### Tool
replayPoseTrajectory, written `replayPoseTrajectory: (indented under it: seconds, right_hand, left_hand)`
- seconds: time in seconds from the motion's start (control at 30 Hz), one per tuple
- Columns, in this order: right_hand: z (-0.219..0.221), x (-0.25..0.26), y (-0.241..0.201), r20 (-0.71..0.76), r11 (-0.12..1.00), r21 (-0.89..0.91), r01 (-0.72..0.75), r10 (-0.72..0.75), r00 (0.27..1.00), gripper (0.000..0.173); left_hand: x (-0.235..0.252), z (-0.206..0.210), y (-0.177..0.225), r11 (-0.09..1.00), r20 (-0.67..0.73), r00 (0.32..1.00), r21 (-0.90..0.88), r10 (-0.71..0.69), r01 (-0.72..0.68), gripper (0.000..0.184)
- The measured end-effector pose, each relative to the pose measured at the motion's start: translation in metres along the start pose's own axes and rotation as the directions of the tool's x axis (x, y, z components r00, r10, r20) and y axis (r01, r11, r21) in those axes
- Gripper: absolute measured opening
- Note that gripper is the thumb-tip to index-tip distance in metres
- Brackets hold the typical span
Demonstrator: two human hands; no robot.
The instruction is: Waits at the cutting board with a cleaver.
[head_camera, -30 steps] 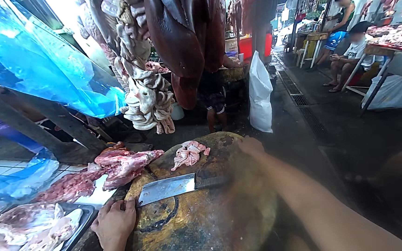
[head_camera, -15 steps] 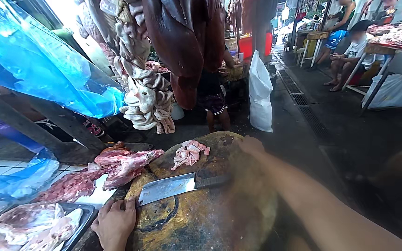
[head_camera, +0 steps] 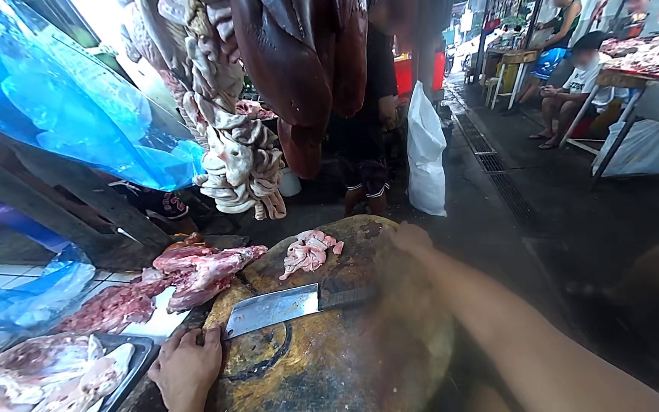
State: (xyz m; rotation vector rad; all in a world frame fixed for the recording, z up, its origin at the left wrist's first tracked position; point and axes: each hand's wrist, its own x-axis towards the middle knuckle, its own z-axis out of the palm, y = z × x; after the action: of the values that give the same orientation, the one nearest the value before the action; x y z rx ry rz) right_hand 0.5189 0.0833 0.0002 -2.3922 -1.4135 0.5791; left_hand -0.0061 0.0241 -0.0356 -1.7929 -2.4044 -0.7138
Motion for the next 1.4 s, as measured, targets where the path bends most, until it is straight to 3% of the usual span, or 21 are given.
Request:
replayPoseTrajectory:
  seconds: [1.4]
  right_hand:
    - [0.0018, 0.0016, 0.0025, 0.001, 1.0, 0.001, 0.015, -0.015, 1.0, 0.081]
  left_hand:
    - [-0.0015, -0.0026, 0.0006, 1.0, 0.011, 1.0, -0.009, 0.01, -0.01, 0.058]
